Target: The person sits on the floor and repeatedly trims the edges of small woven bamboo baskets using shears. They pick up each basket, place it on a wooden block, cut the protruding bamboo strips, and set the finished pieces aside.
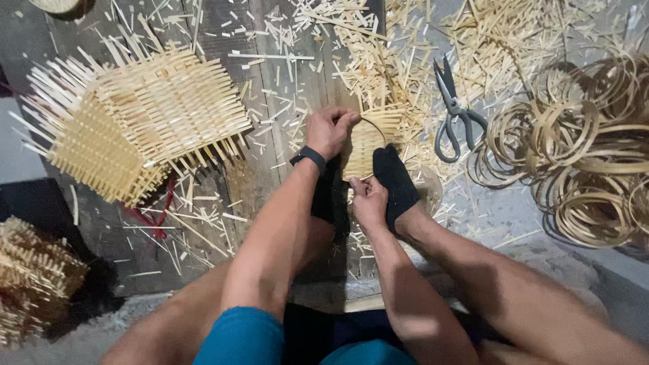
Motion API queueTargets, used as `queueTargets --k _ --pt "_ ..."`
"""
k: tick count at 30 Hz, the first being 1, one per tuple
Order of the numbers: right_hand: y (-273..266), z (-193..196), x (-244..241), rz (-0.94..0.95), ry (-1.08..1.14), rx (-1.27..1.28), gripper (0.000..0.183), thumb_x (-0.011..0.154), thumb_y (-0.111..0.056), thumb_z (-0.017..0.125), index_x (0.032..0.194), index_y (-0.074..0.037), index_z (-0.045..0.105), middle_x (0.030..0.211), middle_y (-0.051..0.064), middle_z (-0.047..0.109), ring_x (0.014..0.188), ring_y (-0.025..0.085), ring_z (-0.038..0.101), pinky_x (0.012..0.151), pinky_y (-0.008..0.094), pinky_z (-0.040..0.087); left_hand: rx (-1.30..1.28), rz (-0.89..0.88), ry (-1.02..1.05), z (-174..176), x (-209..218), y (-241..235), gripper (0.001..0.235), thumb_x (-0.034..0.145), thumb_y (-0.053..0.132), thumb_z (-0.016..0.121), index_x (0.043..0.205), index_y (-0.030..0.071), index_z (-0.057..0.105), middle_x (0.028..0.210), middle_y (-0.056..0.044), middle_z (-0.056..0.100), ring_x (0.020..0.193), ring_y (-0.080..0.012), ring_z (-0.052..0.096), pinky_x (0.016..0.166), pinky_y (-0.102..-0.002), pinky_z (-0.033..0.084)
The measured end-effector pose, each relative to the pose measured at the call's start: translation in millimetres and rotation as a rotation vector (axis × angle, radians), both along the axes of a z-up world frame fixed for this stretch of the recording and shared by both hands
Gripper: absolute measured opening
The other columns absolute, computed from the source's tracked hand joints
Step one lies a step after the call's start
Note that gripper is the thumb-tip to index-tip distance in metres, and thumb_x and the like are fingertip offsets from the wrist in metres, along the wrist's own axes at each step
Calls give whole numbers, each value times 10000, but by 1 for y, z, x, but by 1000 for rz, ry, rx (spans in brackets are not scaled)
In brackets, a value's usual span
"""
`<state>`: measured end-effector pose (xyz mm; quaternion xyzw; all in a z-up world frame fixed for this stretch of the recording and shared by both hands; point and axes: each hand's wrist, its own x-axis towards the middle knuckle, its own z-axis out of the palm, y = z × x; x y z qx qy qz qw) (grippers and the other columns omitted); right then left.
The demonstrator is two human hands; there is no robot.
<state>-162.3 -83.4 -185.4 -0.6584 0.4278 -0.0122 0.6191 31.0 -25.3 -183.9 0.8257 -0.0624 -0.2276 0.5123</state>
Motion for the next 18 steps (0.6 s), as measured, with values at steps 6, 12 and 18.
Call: queueTargets --k 6,12,18 --pt "-54 57 21 161 19 1 192 980 -167 674 898 -3 733 673 27 635 580 93 569 530 276 456 -51 76 277 4 14 -8 290 805 314 841 899 40 816 726 -42 766 624 -78 678 601 -269 557" --pt "-105 28 87 -11 38 -138 171 857 -171 851 861 -13 785 729 -16 715 660 47 584 600 241 476 -70 88 349 -19 17 -3 306 789 301 856 857 9 798 713 -34 743 622 -87 657 587 -282 550" --pt "-112 10 79 74 25 -131 196 861 -186 865 859 -2 795 751 6 730 669 53 585 613 240 483 -149 55 312 -23 10 0 301 821 281 840 919 -1 804 792 -42 763 713 -79 654 671 -261 551"
